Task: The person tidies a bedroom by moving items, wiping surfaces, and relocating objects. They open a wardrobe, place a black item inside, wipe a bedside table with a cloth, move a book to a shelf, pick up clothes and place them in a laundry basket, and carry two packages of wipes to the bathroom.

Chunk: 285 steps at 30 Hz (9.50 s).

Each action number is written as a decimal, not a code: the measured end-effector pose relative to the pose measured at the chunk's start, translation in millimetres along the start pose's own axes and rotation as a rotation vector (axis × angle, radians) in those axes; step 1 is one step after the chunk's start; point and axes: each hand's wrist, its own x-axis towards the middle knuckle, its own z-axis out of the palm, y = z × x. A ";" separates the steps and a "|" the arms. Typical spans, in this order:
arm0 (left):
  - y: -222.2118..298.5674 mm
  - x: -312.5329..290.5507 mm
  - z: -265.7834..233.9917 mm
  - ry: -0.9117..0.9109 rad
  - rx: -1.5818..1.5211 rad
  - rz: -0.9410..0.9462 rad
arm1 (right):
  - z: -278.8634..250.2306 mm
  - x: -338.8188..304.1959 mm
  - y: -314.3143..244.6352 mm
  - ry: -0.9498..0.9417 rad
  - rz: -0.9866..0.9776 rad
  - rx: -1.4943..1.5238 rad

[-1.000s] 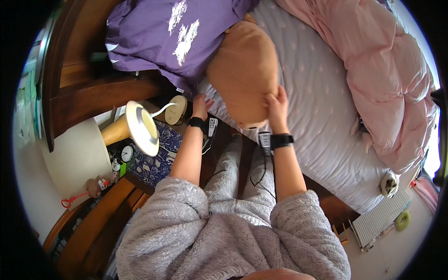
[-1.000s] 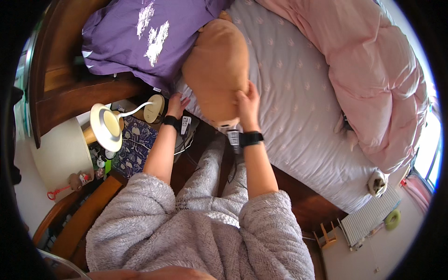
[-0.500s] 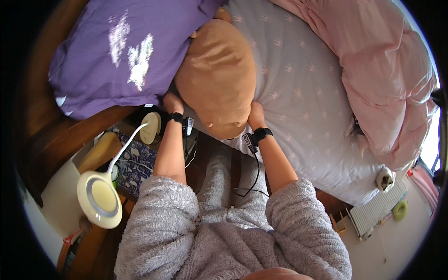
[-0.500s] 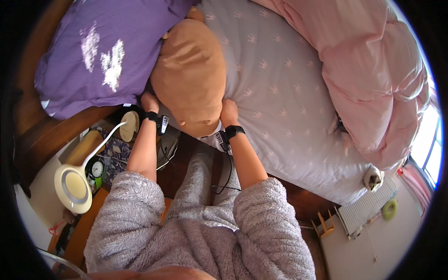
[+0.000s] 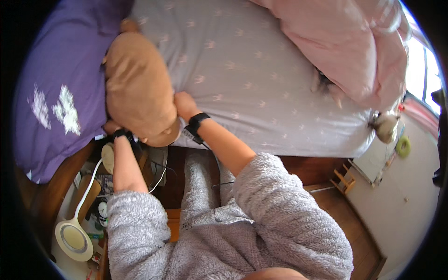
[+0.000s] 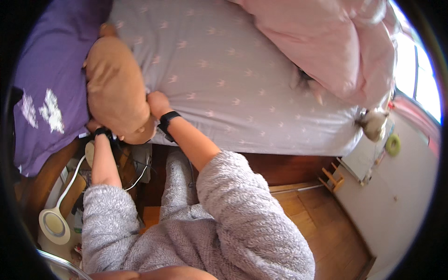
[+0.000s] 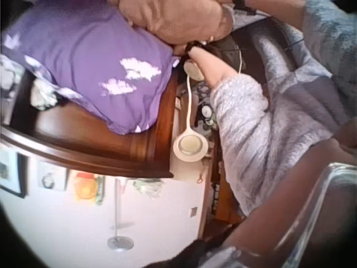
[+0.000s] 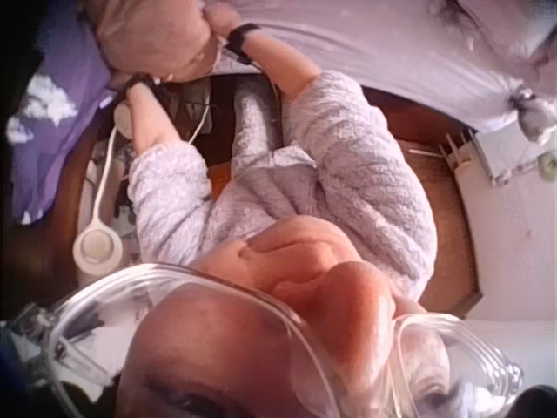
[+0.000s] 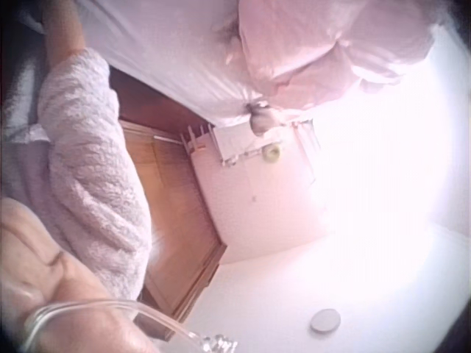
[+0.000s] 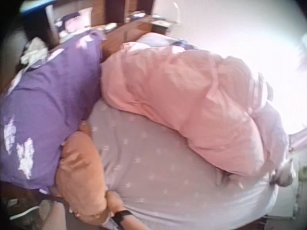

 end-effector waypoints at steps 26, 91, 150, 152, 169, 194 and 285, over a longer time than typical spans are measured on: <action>250.6 -260.6 -191.7 0.312 -0.090 0.273 | -221.9 -238.7 -28.2 0.503 0.144 0.909; 101.5 -620.9 -301.1 -1.174 -0.356 0.389 | -176.8 -795.6 66.0 0.131 0.221 0.496; 971.0 -2179.6 542.6 -2.118 -0.428 0.092 | -1151.2 -1680.5 1257.8 0.923 0.477 0.743; 997.3 -2151.5 565.0 -2.019 -0.508 0.029 | -1255.2 -1627.6 1289.3 0.877 0.320 0.680; 1544.4 -1928.1 764.4 -1.482 -0.887 0.052 | -1778.9 -1224.5 1467.2 0.664 0.165 0.528; 2234.8 -1436.4 1138.3 -0.996 -1.516 -0.348 | -2493.1 -294.0 1374.5 0.153 -0.418 0.000; 1826.3 687.4 106.9 0.154 -0.311 0.275 | -1602.2 1583.7 -189.1 -1.011 -0.350 -0.114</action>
